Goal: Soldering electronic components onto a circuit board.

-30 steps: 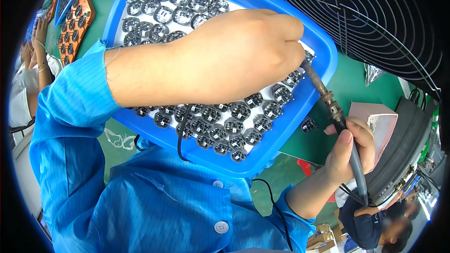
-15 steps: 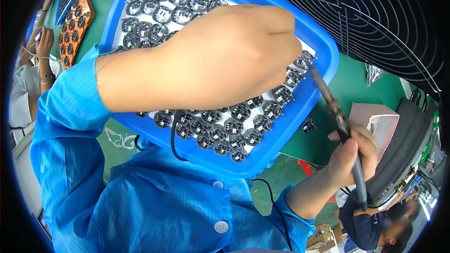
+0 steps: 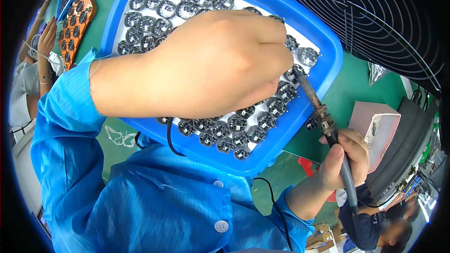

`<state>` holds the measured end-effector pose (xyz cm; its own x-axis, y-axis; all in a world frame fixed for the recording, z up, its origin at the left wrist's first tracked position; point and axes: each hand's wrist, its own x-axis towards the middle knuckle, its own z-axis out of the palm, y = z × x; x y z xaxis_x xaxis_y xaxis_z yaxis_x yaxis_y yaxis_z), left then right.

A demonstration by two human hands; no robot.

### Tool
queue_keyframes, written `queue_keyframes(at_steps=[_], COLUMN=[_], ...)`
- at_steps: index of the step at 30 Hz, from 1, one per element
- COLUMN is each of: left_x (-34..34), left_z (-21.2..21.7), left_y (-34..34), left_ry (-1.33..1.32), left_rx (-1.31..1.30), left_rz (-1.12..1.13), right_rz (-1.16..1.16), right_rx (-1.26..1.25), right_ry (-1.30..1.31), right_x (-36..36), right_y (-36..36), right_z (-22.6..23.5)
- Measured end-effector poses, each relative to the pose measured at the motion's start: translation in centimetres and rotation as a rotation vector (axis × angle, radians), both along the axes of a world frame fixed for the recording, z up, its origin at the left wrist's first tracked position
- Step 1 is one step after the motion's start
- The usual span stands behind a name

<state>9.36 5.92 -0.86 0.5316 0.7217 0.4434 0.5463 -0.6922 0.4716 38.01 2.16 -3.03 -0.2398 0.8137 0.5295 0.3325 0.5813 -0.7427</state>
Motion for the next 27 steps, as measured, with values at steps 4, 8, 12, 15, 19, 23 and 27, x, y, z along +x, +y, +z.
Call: queue_keyframes(at_steps=[4, 8, 12, 15, 19, 23, 27], left_x=[0.0, 0.0, -0.1, -0.1, -0.3, -0.3, -0.4], left_z=[0.1, 0.0, 0.0, 0.0, 0.3, 0.7, 0.9], left_y=[0.0, 0.1, 0.0, 0.1, 0.1, 0.2, 0.0], left_ry=[0.016, 0.005, 0.022, 0.001, 0.011, 0.01, -0.001], left_rx=[-0.008, -0.015, -0.031, -0.046, -0.066, -0.069, -0.108], left_rz=[0.012, 0.023, 0.032, 0.034, 0.038, 0.036, 0.037], right_rz=[0.001, 0.019, 0.027, 0.005, 0.023, -0.03, -0.103], right_rx=[-0.012, -0.023, -0.033, -0.009, -0.027, -0.027, -0.001], right_ry=[0.002, -0.002, -0.002, -0.015, -0.016, -0.067, -0.155], right_x=[0.0, 0.0, 0.1, 0.2, -0.2, -0.7, -1.4], right_y=[-0.1, -0.1, -0.1, -0.2, -0.3, -0.9, -1.5], right_z=[0.1, 0.1, 0.0, -0.3, 0.0, 0.3, 0.6])
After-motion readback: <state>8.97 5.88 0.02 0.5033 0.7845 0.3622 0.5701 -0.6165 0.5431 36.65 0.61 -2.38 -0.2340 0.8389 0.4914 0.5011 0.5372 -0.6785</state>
